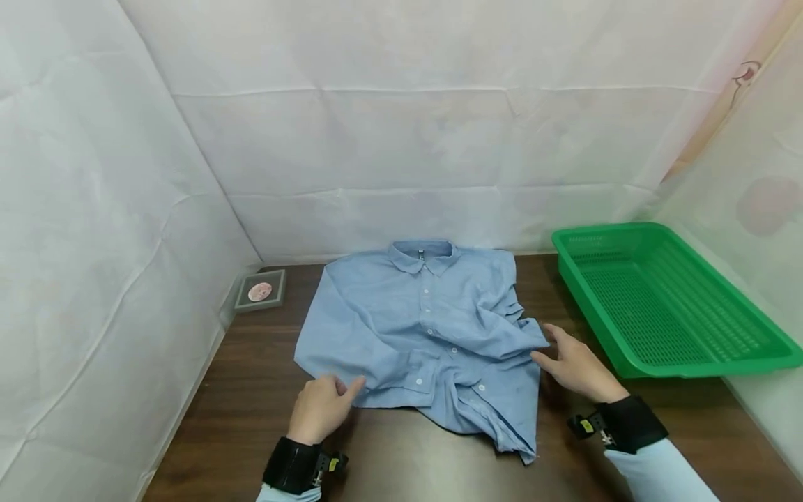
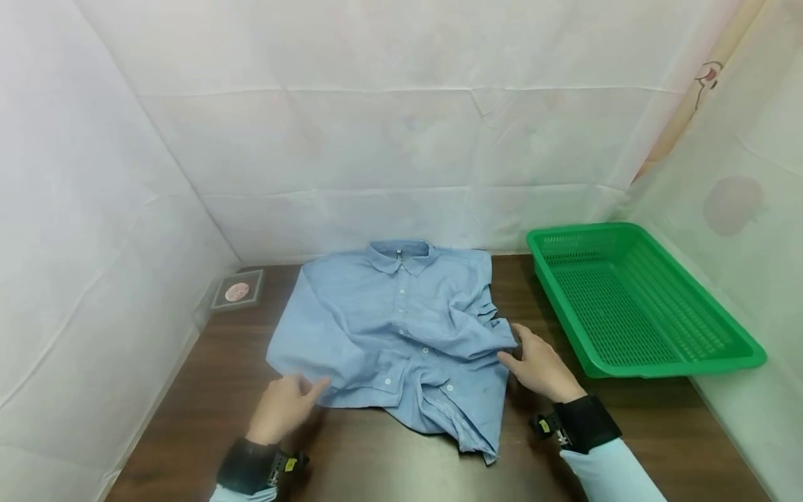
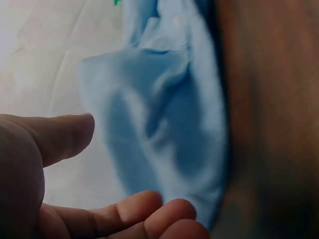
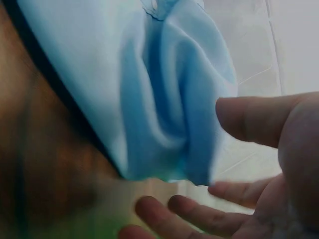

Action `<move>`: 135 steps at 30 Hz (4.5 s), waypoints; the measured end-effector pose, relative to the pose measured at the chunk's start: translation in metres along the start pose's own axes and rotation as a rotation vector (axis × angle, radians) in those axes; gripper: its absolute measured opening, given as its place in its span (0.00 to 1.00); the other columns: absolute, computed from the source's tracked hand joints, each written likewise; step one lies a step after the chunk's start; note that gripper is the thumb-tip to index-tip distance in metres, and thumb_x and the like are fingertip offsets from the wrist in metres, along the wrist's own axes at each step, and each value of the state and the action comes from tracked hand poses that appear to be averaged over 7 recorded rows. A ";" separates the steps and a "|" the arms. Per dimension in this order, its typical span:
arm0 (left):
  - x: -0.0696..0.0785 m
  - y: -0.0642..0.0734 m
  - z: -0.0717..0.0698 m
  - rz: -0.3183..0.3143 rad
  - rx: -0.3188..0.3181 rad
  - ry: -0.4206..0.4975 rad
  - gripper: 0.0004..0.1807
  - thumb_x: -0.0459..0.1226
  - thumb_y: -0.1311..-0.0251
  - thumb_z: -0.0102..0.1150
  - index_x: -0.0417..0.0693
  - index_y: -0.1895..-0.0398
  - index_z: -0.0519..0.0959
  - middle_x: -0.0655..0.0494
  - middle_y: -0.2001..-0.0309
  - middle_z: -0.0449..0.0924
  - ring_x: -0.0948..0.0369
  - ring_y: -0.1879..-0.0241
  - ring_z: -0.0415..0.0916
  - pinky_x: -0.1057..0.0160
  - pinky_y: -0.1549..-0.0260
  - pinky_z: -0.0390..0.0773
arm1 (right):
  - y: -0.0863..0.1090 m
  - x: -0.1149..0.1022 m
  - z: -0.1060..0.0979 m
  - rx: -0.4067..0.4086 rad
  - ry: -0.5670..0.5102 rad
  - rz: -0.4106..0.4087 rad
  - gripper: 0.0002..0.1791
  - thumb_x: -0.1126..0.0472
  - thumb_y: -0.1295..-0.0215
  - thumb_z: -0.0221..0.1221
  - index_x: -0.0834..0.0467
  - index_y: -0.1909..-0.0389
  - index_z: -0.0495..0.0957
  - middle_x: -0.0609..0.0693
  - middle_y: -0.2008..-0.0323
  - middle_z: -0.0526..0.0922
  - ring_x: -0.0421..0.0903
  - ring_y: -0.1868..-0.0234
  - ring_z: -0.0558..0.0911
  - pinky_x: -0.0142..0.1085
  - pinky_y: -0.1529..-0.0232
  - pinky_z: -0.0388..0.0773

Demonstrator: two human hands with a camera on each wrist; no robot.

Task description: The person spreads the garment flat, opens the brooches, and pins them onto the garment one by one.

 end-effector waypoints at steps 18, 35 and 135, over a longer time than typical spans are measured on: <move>-0.012 -0.007 0.044 -0.037 0.076 0.023 0.27 0.52 0.48 0.69 0.53 0.93 0.67 0.63 0.92 0.61 0.63 0.89 0.62 0.64 0.90 0.60 | 0.002 0.005 0.039 -0.107 -0.250 0.259 0.28 0.47 0.36 0.61 0.69 0.52 0.68 0.54 0.80 0.76 0.47 0.83 0.78 0.41 0.79 0.77; -0.023 -0.006 0.042 0.038 0.061 0.082 0.19 0.37 0.40 0.58 0.52 0.88 0.67 0.62 0.89 0.64 0.64 0.89 0.64 0.64 0.88 0.63 | 0.006 0.000 0.056 -0.073 -0.156 0.138 0.15 0.62 0.40 0.63 0.64 0.55 0.75 0.51 0.79 0.68 0.46 0.80 0.69 0.38 0.79 0.67; 0.096 0.003 0.010 0.405 0.093 0.354 0.13 0.39 0.32 0.54 0.52 0.77 0.70 0.65 0.83 0.69 0.70 0.85 0.65 0.69 0.82 0.66 | -0.024 -0.021 -0.025 0.136 0.030 -0.086 0.08 0.57 0.28 0.52 0.58 0.64 0.73 0.51 0.76 0.73 0.45 0.77 0.71 0.38 0.73 0.65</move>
Point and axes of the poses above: each hand's wrist, its own y-axis away from the middle knuckle, its own z-axis out of the palm, x = y × z, the point moved 3 cm from there along -y, towards the middle knuckle
